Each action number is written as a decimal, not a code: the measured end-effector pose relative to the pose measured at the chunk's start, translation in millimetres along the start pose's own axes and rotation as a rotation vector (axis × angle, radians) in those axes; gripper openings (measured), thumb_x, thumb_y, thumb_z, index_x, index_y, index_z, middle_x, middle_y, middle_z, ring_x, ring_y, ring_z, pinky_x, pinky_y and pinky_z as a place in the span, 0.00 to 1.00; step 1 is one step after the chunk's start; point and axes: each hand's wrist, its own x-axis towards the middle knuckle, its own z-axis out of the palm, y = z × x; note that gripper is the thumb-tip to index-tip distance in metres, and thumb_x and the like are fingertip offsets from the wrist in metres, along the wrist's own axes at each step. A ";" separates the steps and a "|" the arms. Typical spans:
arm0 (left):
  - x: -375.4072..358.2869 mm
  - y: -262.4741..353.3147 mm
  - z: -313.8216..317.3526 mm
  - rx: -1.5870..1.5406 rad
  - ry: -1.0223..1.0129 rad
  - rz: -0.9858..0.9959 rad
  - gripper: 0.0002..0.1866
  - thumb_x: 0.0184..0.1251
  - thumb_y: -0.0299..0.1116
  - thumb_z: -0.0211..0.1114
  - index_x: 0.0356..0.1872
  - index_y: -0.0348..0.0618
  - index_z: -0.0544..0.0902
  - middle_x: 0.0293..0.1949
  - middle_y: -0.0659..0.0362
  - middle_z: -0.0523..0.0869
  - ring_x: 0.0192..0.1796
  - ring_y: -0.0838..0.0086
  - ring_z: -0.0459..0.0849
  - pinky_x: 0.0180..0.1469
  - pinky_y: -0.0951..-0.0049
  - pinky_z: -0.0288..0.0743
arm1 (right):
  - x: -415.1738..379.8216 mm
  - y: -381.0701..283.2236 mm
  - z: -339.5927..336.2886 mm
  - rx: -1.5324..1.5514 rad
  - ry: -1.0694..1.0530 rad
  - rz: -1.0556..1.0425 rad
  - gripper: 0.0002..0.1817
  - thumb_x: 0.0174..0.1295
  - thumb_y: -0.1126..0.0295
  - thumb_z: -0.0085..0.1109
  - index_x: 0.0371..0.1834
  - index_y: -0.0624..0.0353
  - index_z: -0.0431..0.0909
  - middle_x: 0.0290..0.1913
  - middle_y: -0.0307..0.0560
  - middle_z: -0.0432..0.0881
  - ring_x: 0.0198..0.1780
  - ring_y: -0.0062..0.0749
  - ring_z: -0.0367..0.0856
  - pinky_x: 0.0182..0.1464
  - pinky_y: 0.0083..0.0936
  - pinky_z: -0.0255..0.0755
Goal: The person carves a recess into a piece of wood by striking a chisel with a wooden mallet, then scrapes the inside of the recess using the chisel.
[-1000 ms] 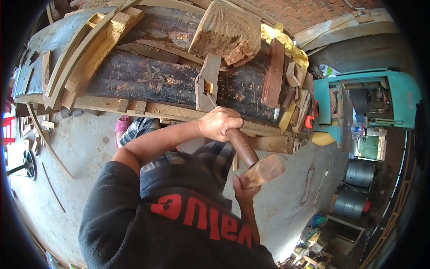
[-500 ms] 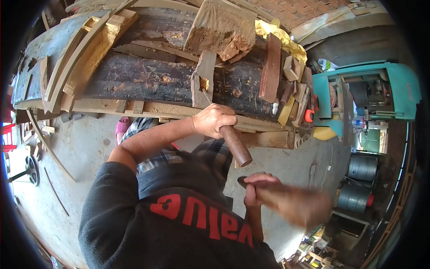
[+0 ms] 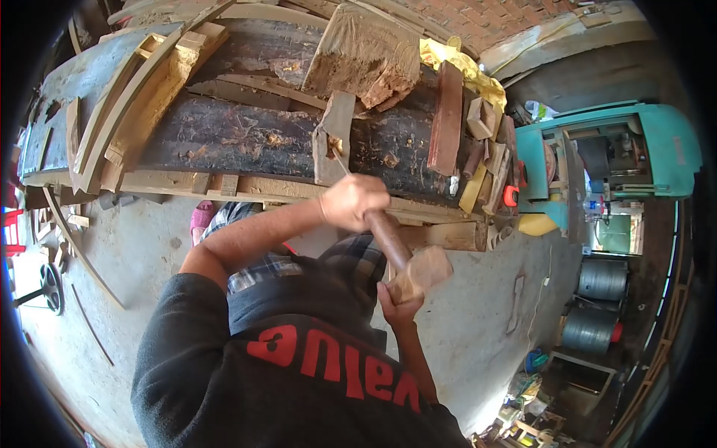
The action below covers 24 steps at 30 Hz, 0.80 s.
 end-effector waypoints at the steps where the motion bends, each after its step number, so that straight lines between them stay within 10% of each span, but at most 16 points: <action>1: 1.7 -1.4 -0.7 0.006 0.006 0.003 0.15 0.47 0.34 0.70 0.23 0.44 0.69 0.21 0.55 0.73 0.25 0.56 0.77 0.27 0.59 0.72 | 7.0 -0.4 16.2 0.075 0.202 -0.034 0.17 0.47 0.73 0.73 0.37 0.60 0.73 0.37 0.50 0.80 0.29 0.33 0.80 0.33 0.29 0.74; 4: -7.5 0.0 4.2 -0.017 -0.059 -0.001 0.15 0.48 0.35 0.70 0.23 0.44 0.70 0.21 0.55 0.74 0.26 0.55 0.78 0.27 0.58 0.73 | 6.5 -21.2 -12.0 0.312 0.175 0.141 0.16 0.49 0.75 0.70 0.37 0.62 0.73 0.36 0.48 0.79 0.33 0.31 0.79 0.36 0.27 0.74; 9: 0.3 -5.1 1.1 -0.025 -0.100 -0.040 0.14 0.47 0.34 0.70 0.24 0.43 0.71 0.23 0.53 0.77 0.28 0.53 0.79 0.28 0.57 0.73 | 24.4 -23.2 -7.4 0.688 0.258 -0.479 0.19 0.54 0.77 0.61 0.46 0.63 0.66 0.32 0.49 0.76 0.29 0.32 0.76 0.35 0.24 0.72; 11: 10.8 -6.7 -3.8 -0.055 -0.117 -0.116 0.14 0.46 0.33 0.70 0.25 0.43 0.71 0.23 0.53 0.77 0.29 0.52 0.80 0.29 0.56 0.72 | 2.1 7.6 -7.9 -0.084 0.028 -0.082 0.33 0.51 0.73 0.70 0.58 0.67 0.62 0.38 0.51 0.77 0.37 0.40 0.79 0.45 0.35 0.74; 16: 44.6 12.8 -30.7 -0.101 0.042 -0.257 0.12 0.41 0.28 0.67 0.26 0.42 0.72 0.23 0.52 0.78 0.29 0.49 0.79 0.30 0.55 0.72 | 7.8 1.2 -7.4 0.446 0.275 0.259 0.37 0.52 0.73 0.68 0.62 0.71 0.57 0.42 0.47 0.73 0.39 0.26 0.75 0.43 0.26 0.73; 24: 22.6 19.3 -27.2 -0.135 0.010 -0.254 0.12 0.40 0.27 0.67 0.26 0.43 0.73 0.23 0.53 0.78 0.29 0.50 0.79 0.30 0.56 0.71 | 9.3 2.5 -10.9 0.293 0.161 0.152 0.32 0.56 0.77 0.61 0.60 0.69 0.53 0.31 0.47 0.74 0.27 0.27 0.76 0.34 0.25 0.76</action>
